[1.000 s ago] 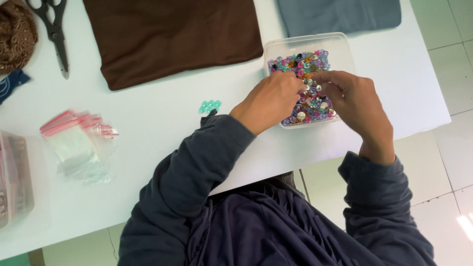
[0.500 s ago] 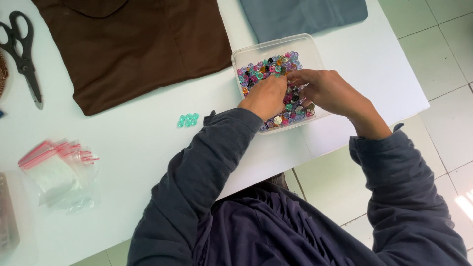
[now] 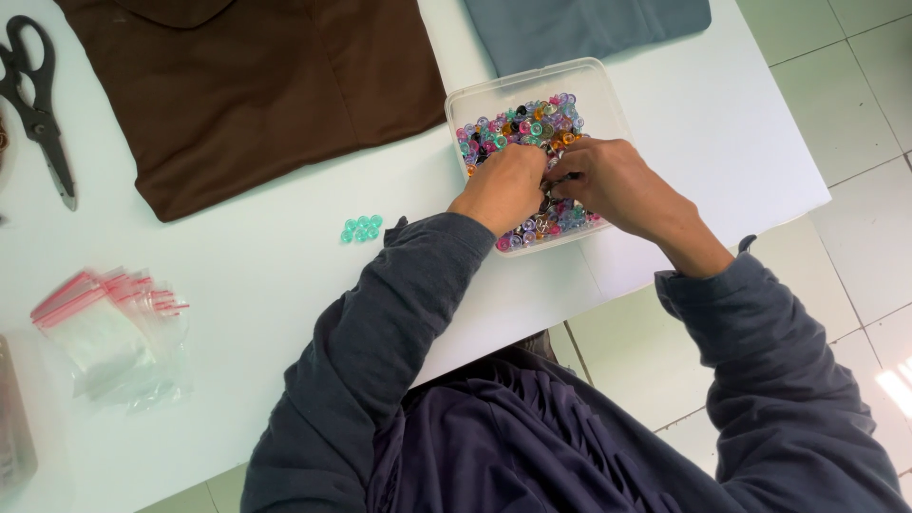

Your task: Sorting colorful buttons from a large container into small individual plastic bags

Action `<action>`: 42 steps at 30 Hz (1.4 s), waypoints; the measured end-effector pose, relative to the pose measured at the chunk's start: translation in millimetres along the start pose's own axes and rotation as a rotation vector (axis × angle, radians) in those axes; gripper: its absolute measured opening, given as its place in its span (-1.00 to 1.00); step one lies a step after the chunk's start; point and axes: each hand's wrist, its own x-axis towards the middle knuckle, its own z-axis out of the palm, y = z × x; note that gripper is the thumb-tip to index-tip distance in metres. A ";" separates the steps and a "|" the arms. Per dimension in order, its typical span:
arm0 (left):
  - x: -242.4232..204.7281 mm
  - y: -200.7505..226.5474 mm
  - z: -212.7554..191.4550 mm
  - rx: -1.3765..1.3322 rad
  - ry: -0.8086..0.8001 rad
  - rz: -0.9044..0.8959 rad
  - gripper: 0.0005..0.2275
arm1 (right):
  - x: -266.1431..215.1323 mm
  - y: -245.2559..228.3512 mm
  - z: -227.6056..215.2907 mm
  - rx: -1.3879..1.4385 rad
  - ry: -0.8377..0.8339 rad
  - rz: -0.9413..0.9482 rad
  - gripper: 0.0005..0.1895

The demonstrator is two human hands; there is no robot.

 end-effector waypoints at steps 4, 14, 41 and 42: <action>-6.6 28.5 -33.8 -0.109 0.016 -0.014 -0.82 | -9.4 -3.5 -16.5 0.067 0.076 0.010 -0.78; -22.0 52.2 -60.1 -0.328 0.080 -0.072 -0.68 | -12.8 3.3 -24.8 0.551 0.166 0.082 -0.78; -16.4 42.9 -43.1 -0.469 0.171 -0.085 -0.77 | -19.0 -5.0 5.4 1.125 0.308 -0.082 -0.60; -15.9 41.6 -40.5 -0.480 0.186 -0.064 -0.82 | -18.1 -5.9 8.1 1.150 0.333 -0.081 -0.62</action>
